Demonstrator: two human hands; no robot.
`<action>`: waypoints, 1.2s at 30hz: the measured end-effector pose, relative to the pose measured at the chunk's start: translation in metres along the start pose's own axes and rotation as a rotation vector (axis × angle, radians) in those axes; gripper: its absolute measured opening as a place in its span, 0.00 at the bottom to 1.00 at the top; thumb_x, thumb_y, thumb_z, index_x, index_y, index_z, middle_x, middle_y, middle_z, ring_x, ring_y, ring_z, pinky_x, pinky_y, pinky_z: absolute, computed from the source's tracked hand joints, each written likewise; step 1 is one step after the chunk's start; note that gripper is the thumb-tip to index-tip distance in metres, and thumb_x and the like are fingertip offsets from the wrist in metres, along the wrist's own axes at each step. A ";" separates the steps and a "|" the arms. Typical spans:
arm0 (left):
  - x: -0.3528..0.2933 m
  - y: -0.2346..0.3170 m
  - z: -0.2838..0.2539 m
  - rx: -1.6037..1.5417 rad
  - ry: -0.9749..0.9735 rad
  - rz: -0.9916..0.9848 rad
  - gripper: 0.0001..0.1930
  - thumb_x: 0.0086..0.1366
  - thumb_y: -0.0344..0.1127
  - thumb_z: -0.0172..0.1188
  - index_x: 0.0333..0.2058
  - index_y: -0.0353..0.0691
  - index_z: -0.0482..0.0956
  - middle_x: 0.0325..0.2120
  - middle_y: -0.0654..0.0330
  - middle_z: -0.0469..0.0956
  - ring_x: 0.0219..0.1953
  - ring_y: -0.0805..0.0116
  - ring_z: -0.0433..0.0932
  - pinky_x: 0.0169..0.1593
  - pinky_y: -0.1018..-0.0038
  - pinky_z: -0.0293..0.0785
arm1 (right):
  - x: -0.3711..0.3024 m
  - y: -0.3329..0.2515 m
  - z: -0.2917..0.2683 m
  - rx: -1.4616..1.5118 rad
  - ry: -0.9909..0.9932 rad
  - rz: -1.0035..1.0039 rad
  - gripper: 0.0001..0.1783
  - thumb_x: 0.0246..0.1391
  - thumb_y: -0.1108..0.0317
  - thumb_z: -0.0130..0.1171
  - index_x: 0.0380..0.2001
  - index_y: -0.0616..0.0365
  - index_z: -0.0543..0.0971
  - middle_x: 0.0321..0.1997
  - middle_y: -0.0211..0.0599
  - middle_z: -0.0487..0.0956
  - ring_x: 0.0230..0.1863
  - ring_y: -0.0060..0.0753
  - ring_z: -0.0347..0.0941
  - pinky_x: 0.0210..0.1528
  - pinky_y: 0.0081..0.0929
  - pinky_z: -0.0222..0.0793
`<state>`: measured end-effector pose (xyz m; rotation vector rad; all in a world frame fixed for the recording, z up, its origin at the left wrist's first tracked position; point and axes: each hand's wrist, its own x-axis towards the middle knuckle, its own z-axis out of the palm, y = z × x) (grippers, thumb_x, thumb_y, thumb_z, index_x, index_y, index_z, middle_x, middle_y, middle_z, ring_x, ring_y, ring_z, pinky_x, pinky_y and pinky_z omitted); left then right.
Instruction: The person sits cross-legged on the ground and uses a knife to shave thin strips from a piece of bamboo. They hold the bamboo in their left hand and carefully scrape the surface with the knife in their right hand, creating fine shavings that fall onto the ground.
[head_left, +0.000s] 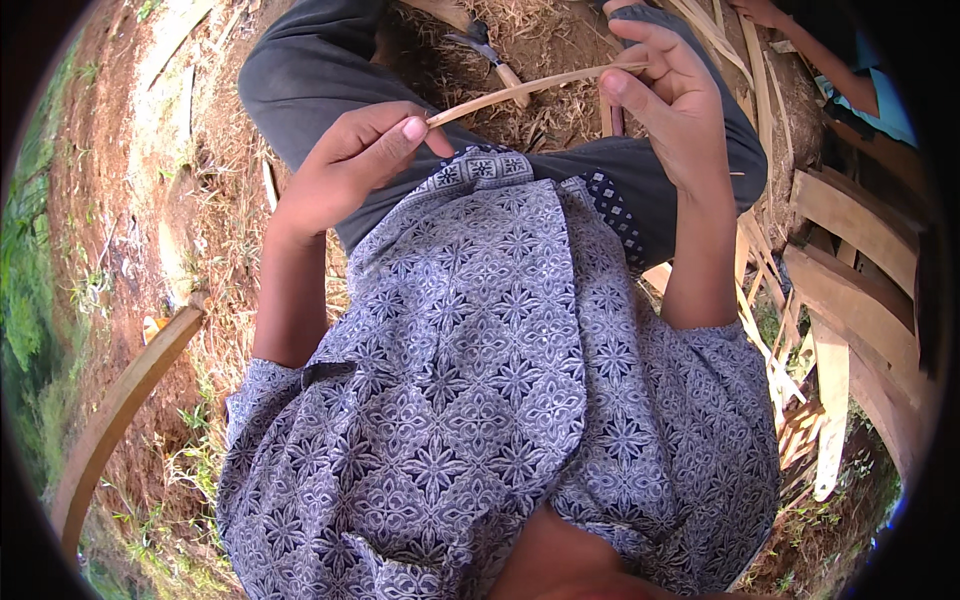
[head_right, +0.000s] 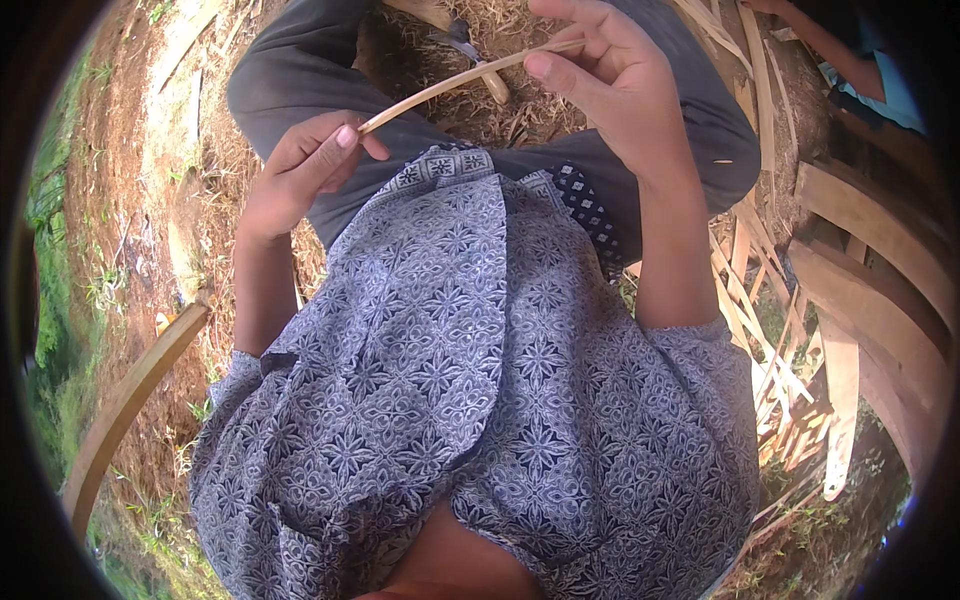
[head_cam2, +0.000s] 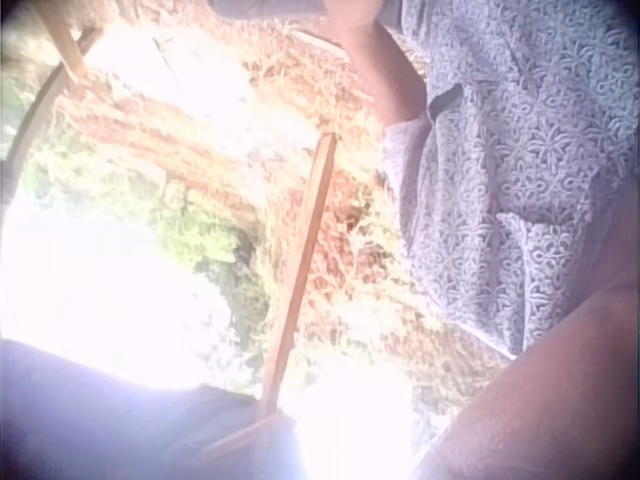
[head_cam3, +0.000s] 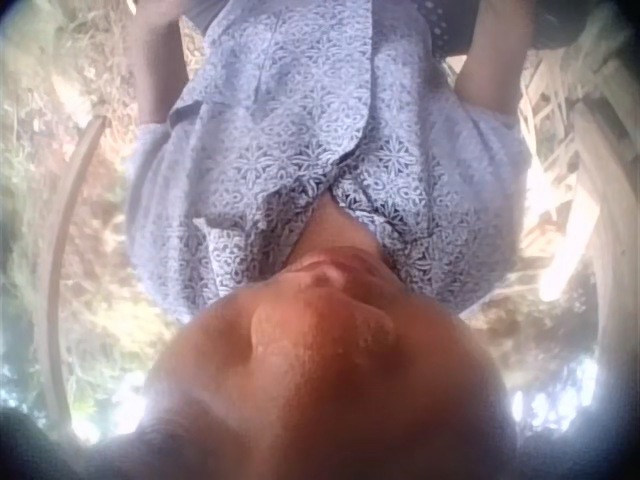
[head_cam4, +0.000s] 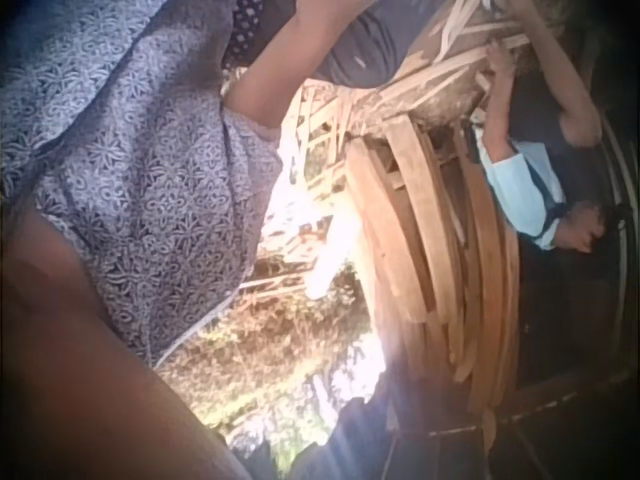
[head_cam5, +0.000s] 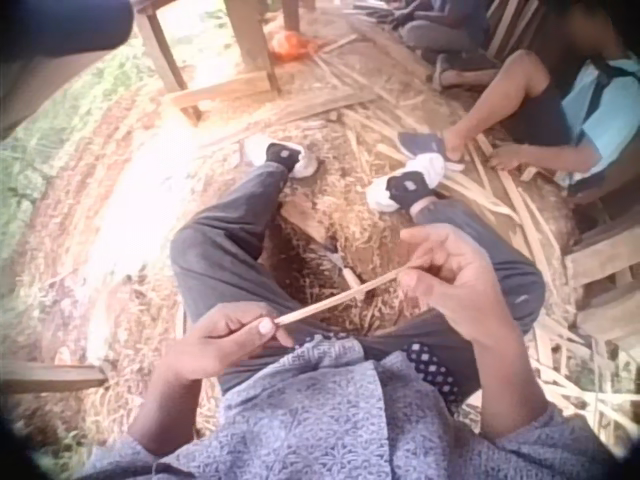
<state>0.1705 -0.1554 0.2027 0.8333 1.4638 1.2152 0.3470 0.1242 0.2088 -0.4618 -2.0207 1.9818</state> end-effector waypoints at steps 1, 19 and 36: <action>0.001 0.003 0.003 0.031 0.035 0.030 0.20 0.78 0.43 0.47 0.43 0.32 0.82 0.19 0.67 0.71 0.21 0.83 0.64 0.28 0.82 0.58 | 0.003 0.004 0.003 0.008 0.033 -0.015 0.24 0.60 0.76 0.64 0.59 0.62 0.74 0.36 0.30 0.79 0.37 0.18 0.74 0.38 0.16 0.71; 0.065 -0.052 -0.033 0.632 0.530 0.050 0.13 0.72 0.40 0.55 0.46 0.36 0.79 0.24 0.54 0.78 0.29 0.64 0.79 0.37 0.68 0.73 | 0.041 0.141 0.000 -0.145 0.056 0.362 0.20 0.66 0.62 0.57 0.58 0.58 0.78 0.49 0.35 0.84 0.51 0.24 0.78 0.53 0.25 0.71; 0.166 -0.018 -0.097 1.174 0.466 0.182 0.12 0.64 0.40 0.61 0.35 0.36 0.80 0.27 0.54 0.81 0.31 0.57 0.82 0.39 0.62 0.80 | 0.045 0.222 0.003 -0.484 -0.030 0.411 0.21 0.58 0.57 0.65 0.52 0.54 0.82 0.44 0.37 0.85 0.46 0.34 0.81 0.51 0.32 0.73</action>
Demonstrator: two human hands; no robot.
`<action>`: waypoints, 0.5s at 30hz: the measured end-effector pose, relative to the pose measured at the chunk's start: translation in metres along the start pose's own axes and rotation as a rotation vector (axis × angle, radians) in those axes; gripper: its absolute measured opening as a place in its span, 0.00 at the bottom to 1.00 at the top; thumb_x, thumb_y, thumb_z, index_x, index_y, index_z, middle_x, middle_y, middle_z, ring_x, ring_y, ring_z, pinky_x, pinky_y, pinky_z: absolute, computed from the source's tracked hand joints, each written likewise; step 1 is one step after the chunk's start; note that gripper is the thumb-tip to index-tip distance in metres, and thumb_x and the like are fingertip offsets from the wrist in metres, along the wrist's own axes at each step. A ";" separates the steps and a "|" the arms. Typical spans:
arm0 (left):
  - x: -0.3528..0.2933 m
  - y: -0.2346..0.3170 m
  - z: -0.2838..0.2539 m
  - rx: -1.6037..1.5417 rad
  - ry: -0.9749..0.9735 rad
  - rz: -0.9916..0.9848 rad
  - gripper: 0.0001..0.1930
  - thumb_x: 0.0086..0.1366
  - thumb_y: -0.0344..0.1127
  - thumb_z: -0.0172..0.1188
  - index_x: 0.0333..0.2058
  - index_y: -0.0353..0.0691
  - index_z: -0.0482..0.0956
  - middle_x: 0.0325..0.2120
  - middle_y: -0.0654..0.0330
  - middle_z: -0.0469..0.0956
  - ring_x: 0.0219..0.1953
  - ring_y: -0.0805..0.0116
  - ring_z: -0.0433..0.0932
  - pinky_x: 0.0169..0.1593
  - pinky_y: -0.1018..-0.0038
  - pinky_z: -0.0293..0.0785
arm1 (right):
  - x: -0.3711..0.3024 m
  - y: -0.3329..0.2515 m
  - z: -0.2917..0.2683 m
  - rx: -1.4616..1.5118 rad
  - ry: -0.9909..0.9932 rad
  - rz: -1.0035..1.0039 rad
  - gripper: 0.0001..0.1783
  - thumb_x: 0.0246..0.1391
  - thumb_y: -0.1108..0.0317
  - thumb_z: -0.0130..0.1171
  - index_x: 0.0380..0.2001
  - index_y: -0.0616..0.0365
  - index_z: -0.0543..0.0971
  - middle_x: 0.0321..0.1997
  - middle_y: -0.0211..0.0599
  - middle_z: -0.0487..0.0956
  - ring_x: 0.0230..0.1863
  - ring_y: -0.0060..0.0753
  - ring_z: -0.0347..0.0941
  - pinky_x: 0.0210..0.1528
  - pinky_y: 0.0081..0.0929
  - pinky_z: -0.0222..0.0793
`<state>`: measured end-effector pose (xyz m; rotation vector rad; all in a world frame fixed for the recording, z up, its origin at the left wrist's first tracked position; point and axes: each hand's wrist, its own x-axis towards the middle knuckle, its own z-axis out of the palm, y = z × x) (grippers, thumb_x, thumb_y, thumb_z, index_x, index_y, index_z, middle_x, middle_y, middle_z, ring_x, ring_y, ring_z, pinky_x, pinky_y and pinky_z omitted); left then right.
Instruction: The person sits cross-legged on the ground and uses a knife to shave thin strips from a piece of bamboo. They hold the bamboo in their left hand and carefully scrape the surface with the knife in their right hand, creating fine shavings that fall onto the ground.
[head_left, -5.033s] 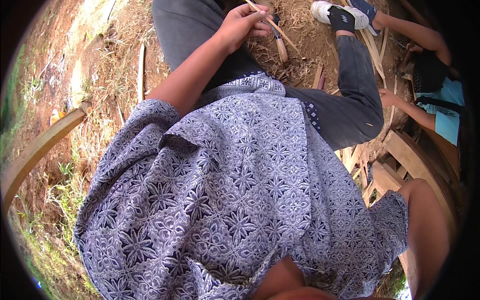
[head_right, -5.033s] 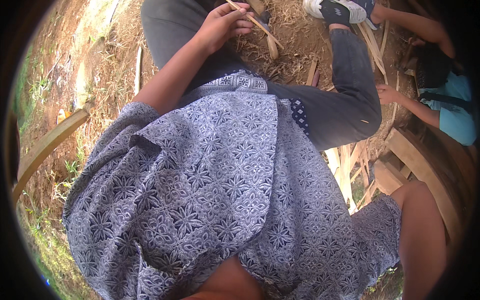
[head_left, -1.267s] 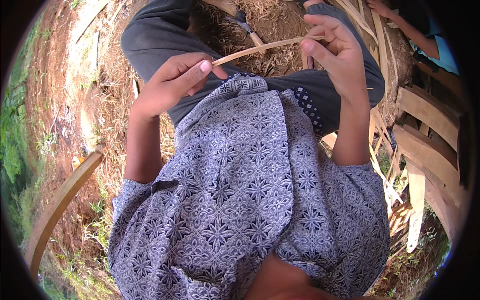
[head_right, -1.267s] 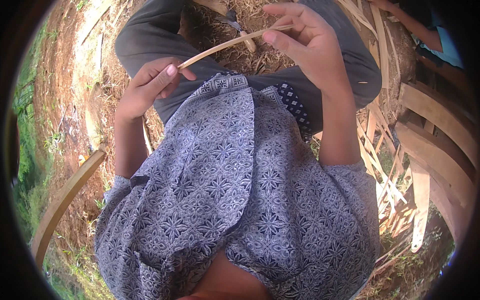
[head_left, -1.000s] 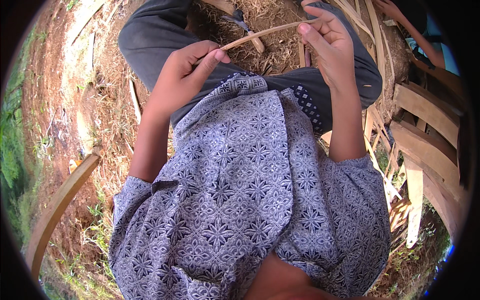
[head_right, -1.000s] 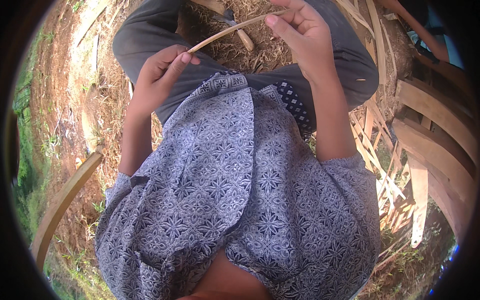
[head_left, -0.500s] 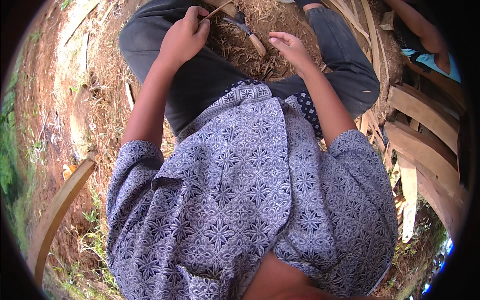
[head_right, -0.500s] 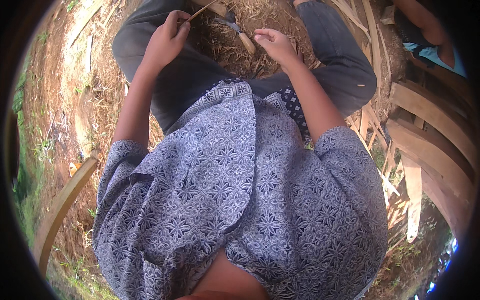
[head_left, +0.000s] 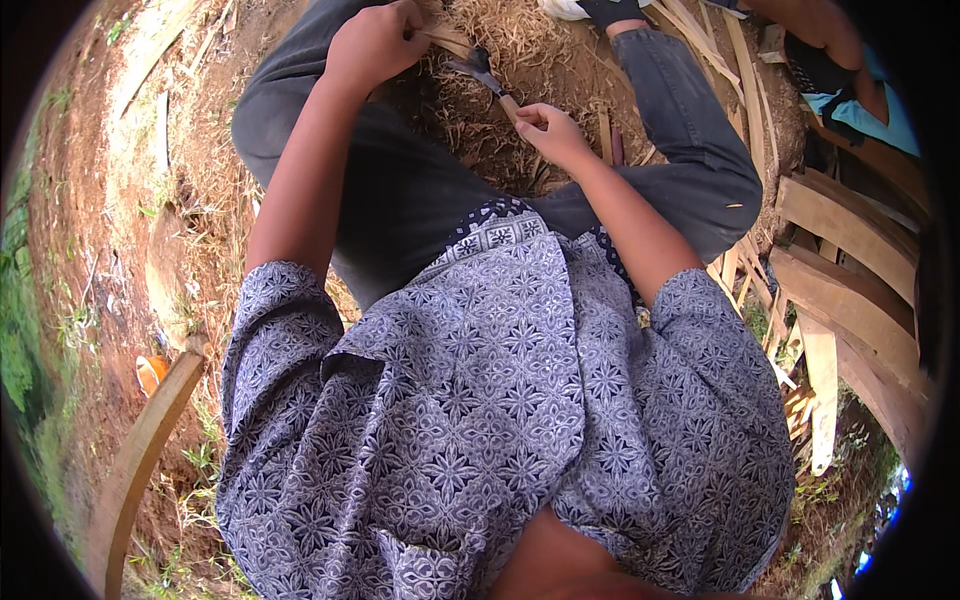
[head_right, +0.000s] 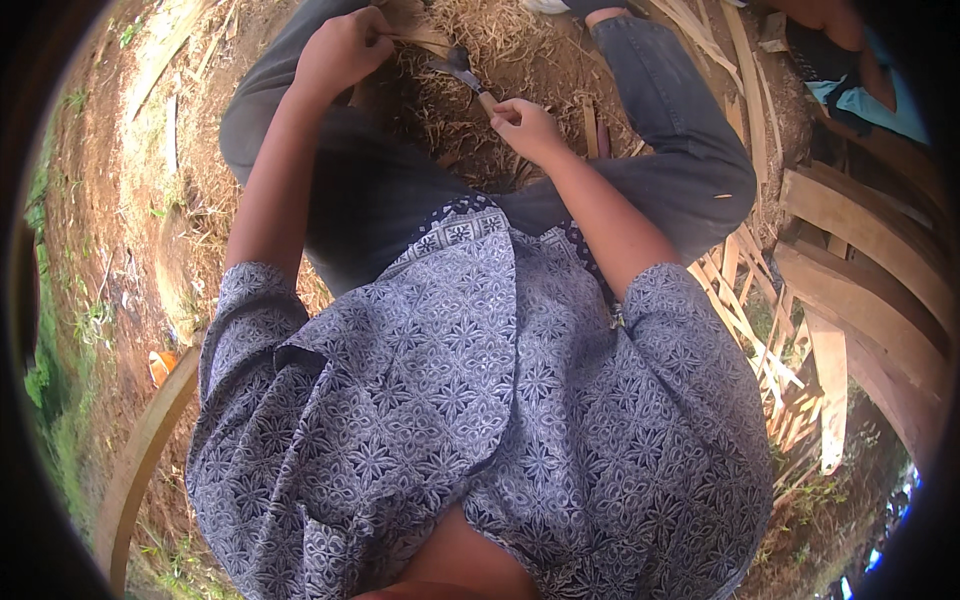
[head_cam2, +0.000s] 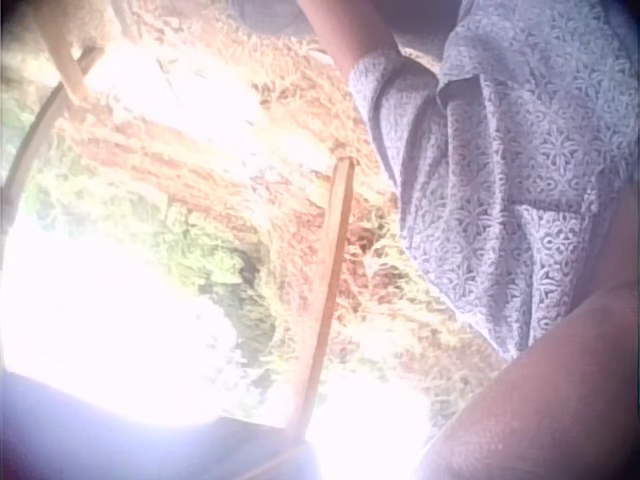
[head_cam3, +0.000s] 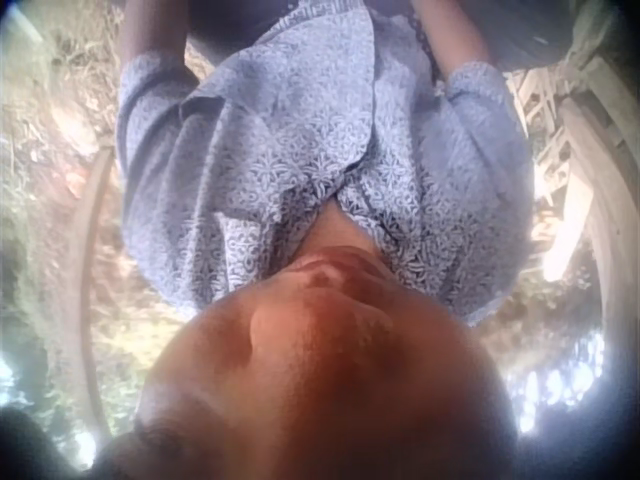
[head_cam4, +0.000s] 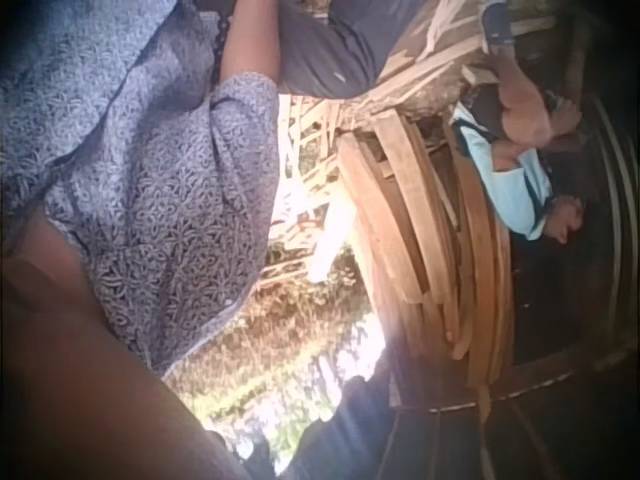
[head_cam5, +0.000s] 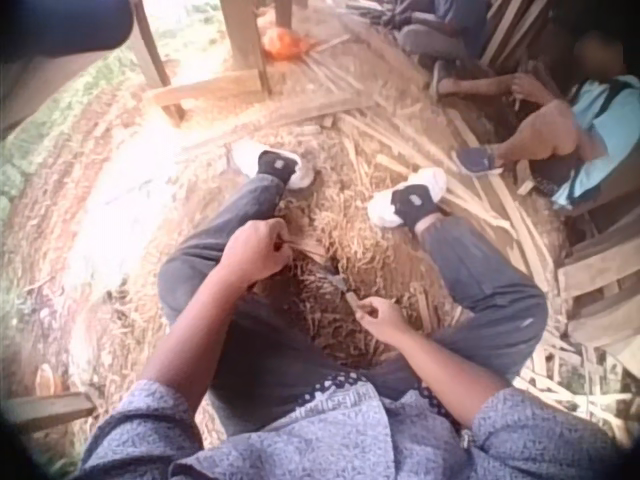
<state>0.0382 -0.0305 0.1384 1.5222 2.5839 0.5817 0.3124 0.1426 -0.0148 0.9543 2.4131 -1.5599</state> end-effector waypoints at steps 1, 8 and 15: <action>0.000 0.000 -0.004 -0.003 0.028 0.037 0.13 0.64 0.40 0.61 0.35 0.33 0.80 0.25 0.55 0.81 0.29 0.62 0.82 0.38 0.65 0.82 | -0.001 -0.001 -0.001 -0.015 0.005 -0.004 0.21 0.57 0.57 0.66 0.51 0.54 0.82 0.44 0.38 0.84 0.46 0.35 0.81 0.51 0.32 0.73; 0.001 0.002 -0.010 -0.579 0.094 -0.020 0.06 0.59 0.30 0.65 0.32 0.32 0.82 0.23 0.54 0.82 0.25 0.68 0.80 0.33 0.70 0.76 | -0.006 -0.025 0.002 -0.258 0.087 -0.126 0.20 0.50 0.58 0.72 0.46 0.52 0.84 0.39 0.40 0.80 0.45 0.42 0.78 0.50 0.38 0.74; 0.007 0.014 -0.013 -0.613 0.204 -0.033 0.10 0.69 0.34 0.58 0.36 0.32 0.80 0.24 0.50 0.79 0.27 0.67 0.77 0.35 0.68 0.74 | -0.011 -0.028 0.001 -0.316 0.167 -0.120 0.22 0.46 0.62 0.73 0.46 0.50 0.81 0.41 0.42 0.77 0.45 0.44 0.76 0.50 0.38 0.73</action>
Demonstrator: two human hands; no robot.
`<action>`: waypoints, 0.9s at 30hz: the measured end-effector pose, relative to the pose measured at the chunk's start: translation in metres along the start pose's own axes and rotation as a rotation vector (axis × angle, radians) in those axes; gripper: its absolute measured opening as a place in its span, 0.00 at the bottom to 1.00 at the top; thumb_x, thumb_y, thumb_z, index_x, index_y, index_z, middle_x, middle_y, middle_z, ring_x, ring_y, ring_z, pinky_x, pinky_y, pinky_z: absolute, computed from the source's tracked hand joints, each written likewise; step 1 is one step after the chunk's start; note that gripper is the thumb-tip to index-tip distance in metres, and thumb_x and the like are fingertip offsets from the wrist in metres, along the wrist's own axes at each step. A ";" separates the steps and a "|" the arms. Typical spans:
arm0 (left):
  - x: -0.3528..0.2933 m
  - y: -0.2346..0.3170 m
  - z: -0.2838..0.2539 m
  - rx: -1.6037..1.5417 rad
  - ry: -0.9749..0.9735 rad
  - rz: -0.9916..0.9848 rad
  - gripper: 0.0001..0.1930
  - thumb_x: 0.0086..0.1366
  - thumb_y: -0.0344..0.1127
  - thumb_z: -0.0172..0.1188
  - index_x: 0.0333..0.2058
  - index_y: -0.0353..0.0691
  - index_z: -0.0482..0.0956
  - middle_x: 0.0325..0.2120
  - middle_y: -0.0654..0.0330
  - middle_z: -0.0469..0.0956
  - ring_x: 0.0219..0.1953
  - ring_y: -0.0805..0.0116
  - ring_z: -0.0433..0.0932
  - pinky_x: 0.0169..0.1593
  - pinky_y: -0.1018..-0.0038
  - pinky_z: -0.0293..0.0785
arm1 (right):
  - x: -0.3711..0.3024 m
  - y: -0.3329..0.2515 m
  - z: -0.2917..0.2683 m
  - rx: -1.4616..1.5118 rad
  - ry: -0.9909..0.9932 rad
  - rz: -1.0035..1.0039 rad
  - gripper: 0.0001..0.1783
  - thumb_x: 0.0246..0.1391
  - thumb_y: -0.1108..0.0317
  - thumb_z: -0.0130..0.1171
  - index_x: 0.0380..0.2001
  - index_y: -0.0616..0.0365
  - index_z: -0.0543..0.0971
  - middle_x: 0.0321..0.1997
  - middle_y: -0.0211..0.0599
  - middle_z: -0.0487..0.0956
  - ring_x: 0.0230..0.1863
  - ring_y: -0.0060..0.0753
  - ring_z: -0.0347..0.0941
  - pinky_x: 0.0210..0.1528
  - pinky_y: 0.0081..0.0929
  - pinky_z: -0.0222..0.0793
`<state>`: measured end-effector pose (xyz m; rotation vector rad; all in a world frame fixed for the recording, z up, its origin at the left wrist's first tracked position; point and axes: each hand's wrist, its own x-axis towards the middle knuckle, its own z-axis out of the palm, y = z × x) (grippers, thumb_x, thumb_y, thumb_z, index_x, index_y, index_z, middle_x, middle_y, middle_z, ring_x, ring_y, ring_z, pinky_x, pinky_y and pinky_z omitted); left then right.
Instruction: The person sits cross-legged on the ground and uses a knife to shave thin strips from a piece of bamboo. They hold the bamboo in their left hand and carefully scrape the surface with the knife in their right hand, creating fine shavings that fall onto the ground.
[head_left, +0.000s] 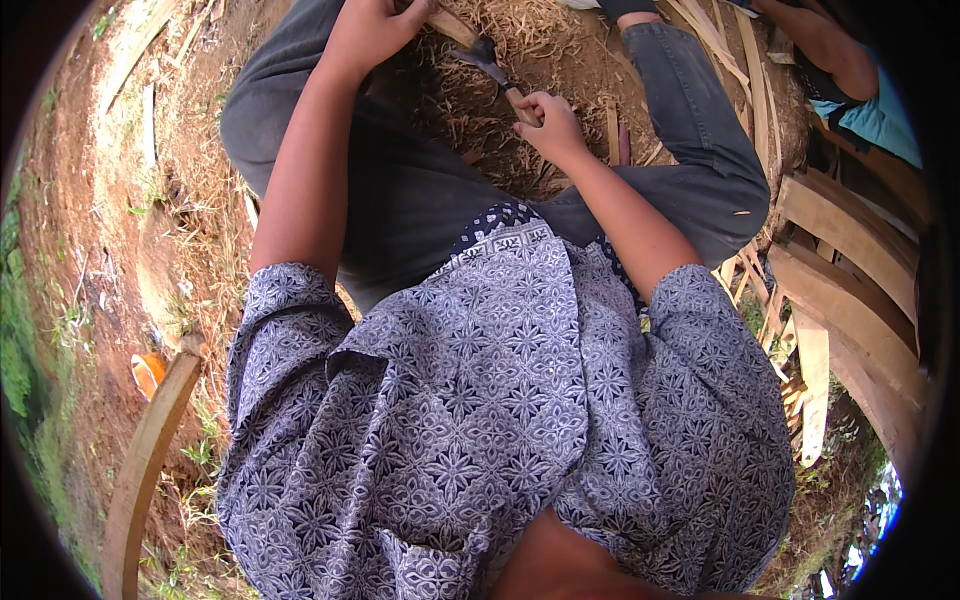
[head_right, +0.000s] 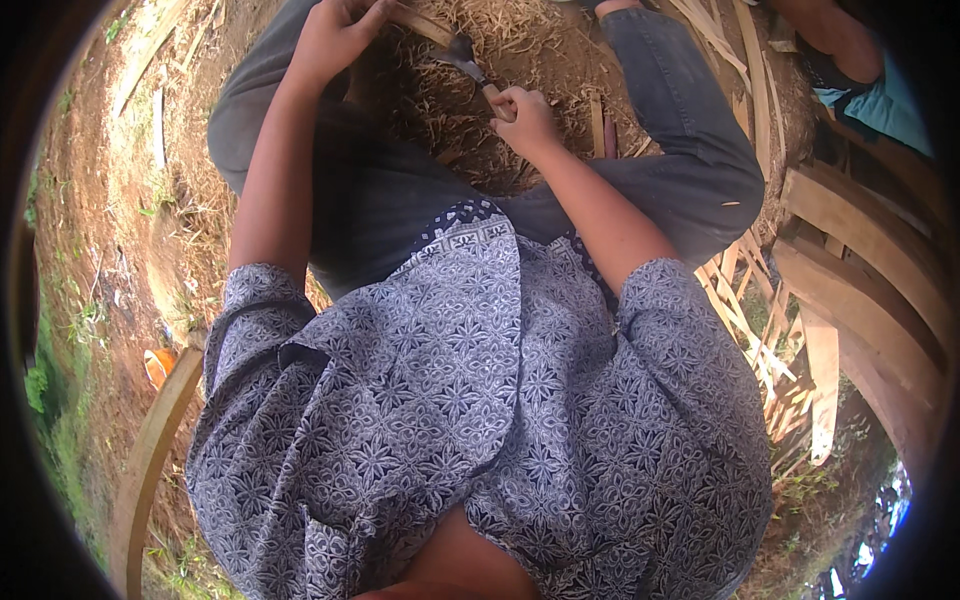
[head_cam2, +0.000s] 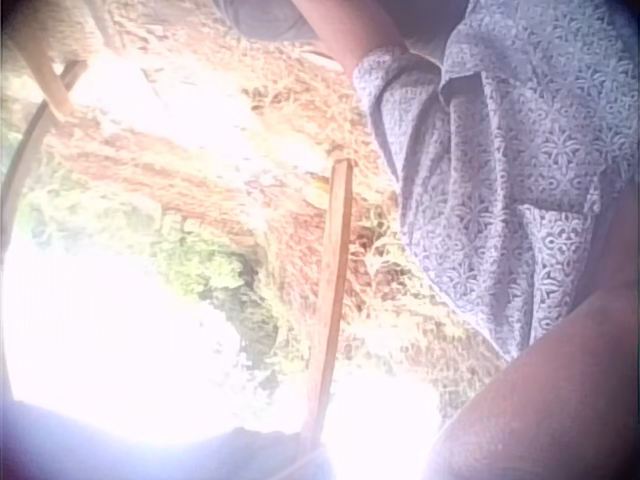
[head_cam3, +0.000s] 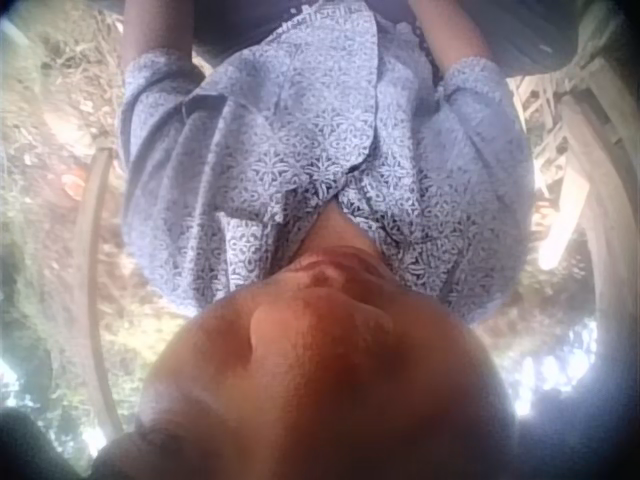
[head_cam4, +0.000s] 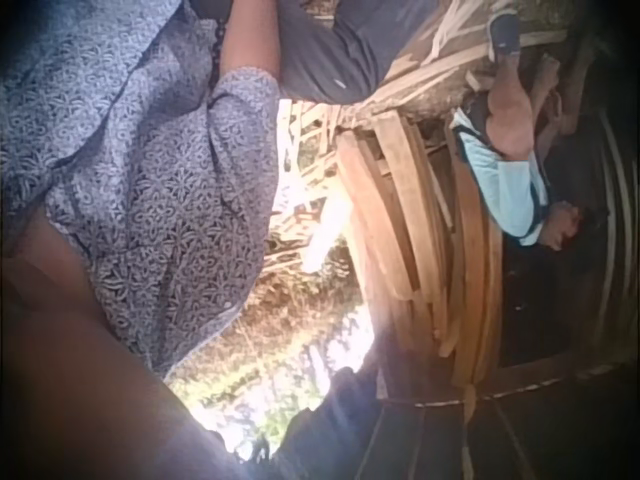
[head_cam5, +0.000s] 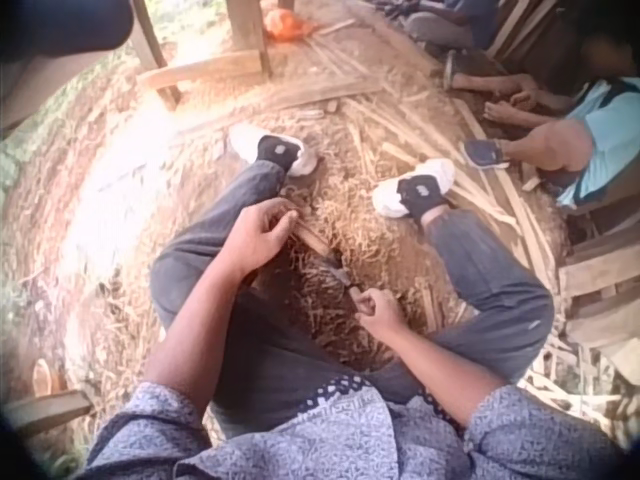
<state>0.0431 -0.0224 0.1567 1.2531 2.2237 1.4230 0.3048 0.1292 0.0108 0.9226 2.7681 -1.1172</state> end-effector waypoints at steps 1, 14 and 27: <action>0.001 -0.001 0.001 0.002 0.030 0.032 0.11 0.70 0.35 0.57 0.36 0.31 0.79 0.24 0.48 0.78 0.28 0.64 0.77 0.36 0.66 0.74 | 0.000 -0.001 -0.001 -0.003 0.000 0.003 0.23 0.46 0.62 0.73 0.47 0.50 0.81 0.41 0.43 0.76 0.45 0.44 0.76 0.50 0.38 0.73; 0.002 -0.010 0.004 0.070 0.059 0.090 0.20 0.76 0.43 0.46 0.34 0.30 0.74 0.29 0.38 0.76 0.37 0.40 0.77 0.43 0.56 0.71 | 0.002 -0.020 -0.011 0.390 -0.110 0.344 0.24 0.59 0.59 0.53 0.57 0.55 0.73 0.36 0.38 0.81 0.35 0.32 0.81 0.42 0.31 0.73; 0.009 -0.046 0.039 -0.524 0.042 -0.031 0.04 0.71 0.31 0.59 0.36 0.38 0.76 0.27 0.62 0.75 0.34 0.82 0.71 0.39 0.80 0.70 | -0.011 -0.024 -0.022 0.742 -0.331 0.479 0.22 0.69 0.51 0.52 0.55 0.57 0.71 0.28 0.30 0.76 0.20 0.14 0.62 0.21 0.16 0.58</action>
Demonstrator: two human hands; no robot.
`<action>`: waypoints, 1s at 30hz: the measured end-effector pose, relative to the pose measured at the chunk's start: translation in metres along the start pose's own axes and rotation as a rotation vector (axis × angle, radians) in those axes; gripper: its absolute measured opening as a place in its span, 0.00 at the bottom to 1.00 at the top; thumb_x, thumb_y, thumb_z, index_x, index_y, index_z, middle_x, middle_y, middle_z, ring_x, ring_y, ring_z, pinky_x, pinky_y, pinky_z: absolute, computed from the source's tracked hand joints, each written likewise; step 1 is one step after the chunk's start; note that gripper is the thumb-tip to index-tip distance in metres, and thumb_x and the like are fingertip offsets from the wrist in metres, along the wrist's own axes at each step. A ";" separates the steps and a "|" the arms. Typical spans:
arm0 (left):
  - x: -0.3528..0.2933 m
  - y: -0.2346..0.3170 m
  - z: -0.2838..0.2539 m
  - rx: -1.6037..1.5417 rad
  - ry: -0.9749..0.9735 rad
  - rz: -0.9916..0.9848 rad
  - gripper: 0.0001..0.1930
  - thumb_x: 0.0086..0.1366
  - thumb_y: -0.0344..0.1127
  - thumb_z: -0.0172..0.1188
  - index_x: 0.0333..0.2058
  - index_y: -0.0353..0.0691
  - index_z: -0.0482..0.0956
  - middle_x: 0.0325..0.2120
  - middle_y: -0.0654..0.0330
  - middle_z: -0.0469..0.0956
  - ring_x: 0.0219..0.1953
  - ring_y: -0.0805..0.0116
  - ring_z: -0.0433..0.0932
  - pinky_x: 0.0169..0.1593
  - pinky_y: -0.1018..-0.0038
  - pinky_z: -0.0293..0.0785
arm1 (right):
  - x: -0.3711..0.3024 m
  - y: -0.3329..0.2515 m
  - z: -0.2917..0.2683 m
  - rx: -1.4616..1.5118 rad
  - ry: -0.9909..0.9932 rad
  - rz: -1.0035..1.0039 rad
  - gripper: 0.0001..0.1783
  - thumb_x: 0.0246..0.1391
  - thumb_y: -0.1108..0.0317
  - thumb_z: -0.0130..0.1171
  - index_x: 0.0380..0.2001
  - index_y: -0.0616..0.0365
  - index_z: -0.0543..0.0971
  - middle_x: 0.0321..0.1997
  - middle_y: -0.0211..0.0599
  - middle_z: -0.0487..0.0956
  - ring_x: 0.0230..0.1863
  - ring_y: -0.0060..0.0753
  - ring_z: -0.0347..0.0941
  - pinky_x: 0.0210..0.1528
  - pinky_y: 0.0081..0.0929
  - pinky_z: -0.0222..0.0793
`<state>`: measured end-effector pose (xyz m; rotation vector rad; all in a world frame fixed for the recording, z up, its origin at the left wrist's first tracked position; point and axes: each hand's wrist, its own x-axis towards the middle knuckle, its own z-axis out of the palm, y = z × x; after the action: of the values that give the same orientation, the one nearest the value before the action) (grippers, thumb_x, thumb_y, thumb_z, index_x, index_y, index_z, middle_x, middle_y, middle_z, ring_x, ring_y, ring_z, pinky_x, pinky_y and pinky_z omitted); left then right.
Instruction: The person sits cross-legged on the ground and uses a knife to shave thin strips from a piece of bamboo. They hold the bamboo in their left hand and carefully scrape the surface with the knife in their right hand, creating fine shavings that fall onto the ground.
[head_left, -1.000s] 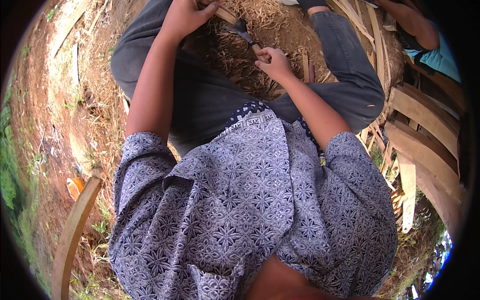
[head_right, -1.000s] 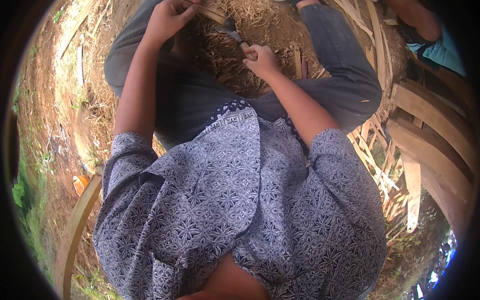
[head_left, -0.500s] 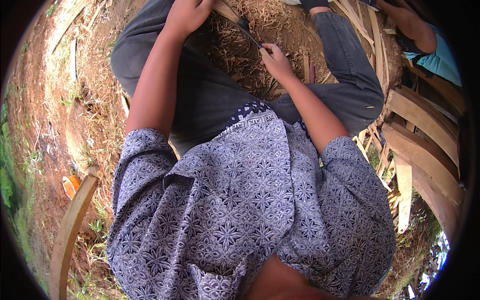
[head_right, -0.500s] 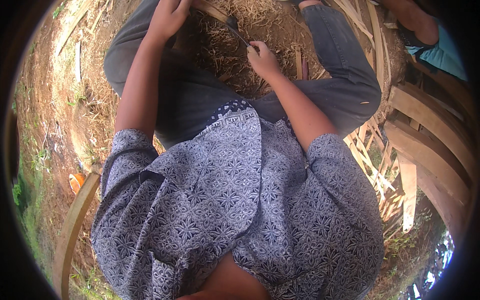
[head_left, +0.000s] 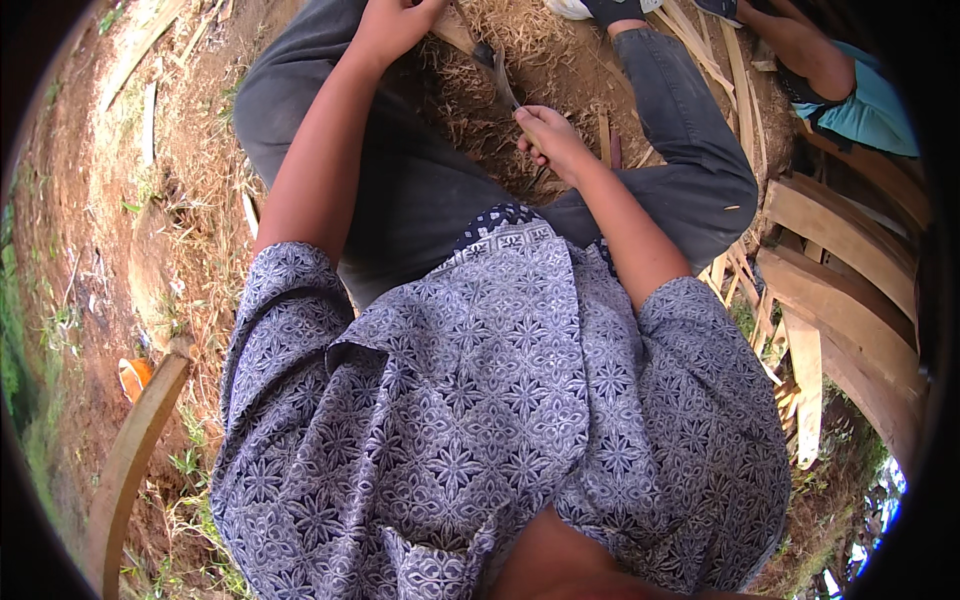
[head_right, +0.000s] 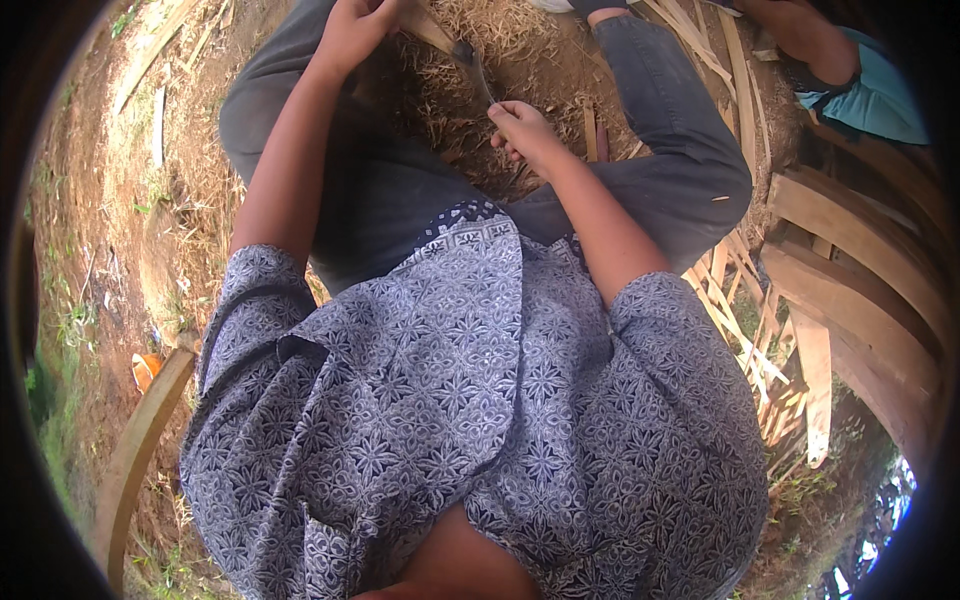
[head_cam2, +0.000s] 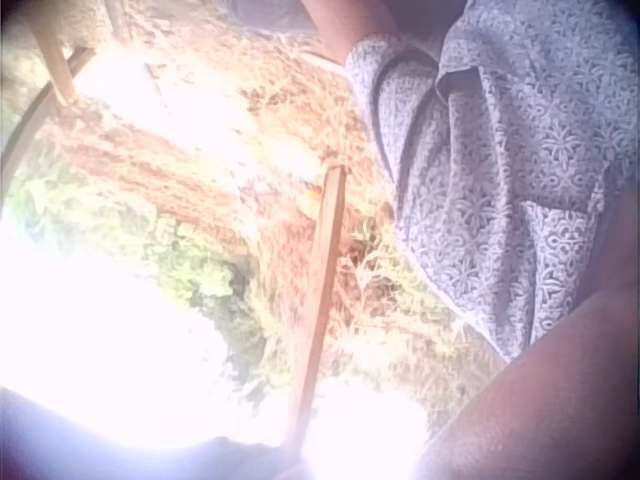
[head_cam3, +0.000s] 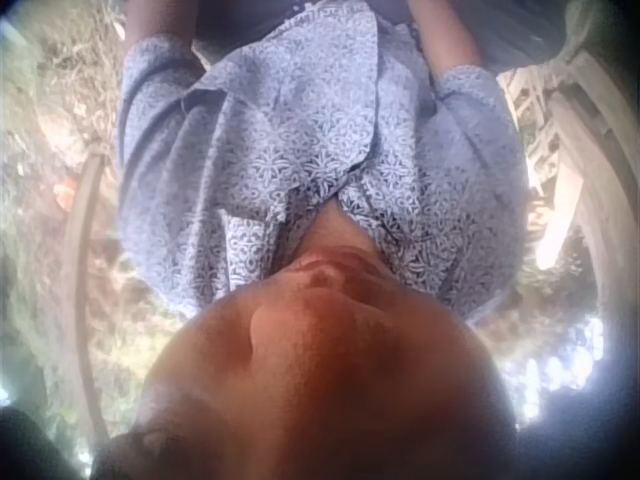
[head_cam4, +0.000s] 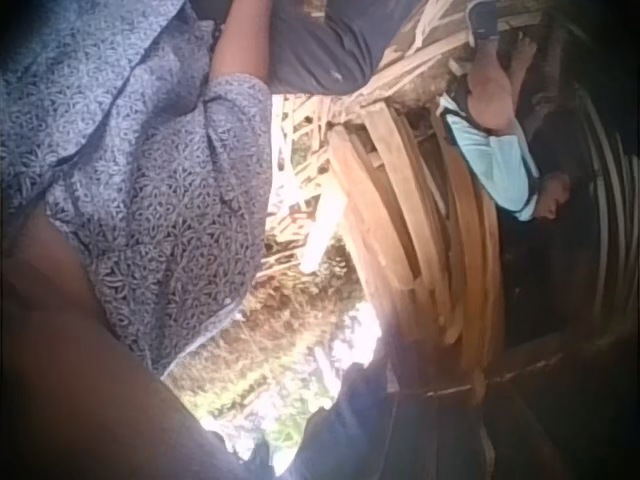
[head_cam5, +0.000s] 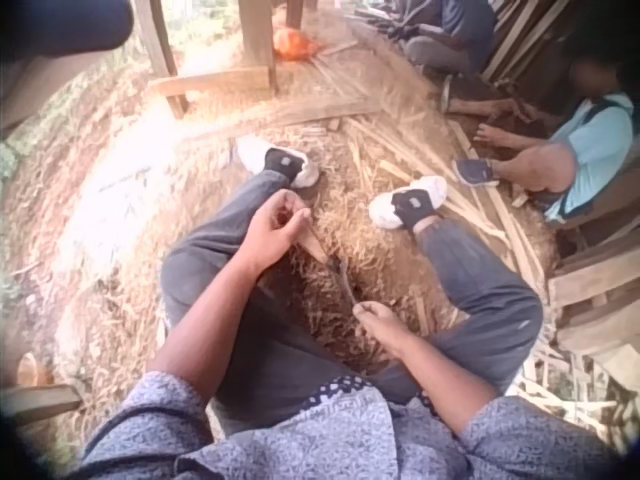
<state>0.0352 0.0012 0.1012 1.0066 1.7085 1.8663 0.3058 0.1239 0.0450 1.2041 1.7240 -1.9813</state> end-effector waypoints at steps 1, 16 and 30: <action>0.002 0.002 0.001 -0.019 0.002 0.013 0.02 0.71 0.30 0.60 0.38 0.39 0.76 0.27 0.62 0.75 0.34 0.82 0.72 0.39 0.81 0.70 | -0.001 0.001 -0.001 -0.001 -0.006 0.002 0.23 0.69 0.51 0.52 0.56 0.58 0.71 0.28 0.30 0.76 0.20 0.14 0.63 0.21 0.16 0.59; -0.027 -0.021 0.004 1.020 0.095 0.220 0.07 0.66 0.39 0.62 0.40 0.48 0.85 0.38 0.62 0.82 0.39 0.55 0.82 0.41 0.62 0.79 | 0.014 -0.016 0.041 0.153 -0.001 -0.053 0.20 0.69 0.53 0.51 0.51 0.58 0.72 0.32 0.31 0.77 0.22 0.15 0.65 0.23 0.18 0.63; -0.072 -0.013 -0.008 0.871 0.114 0.069 0.04 0.66 0.33 0.62 0.36 0.42 0.80 0.36 0.54 0.80 0.36 0.46 0.81 0.39 0.56 0.77 | 0.059 0.009 0.085 0.241 0.039 -0.126 0.28 0.70 0.57 0.48 0.69 0.55 0.61 0.37 0.32 0.74 0.24 0.21 0.68 0.24 0.24 0.67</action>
<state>0.0741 -0.0544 0.0716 1.2678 2.6654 1.1930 0.2395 0.0631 -0.0067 1.2428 1.6530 -2.3101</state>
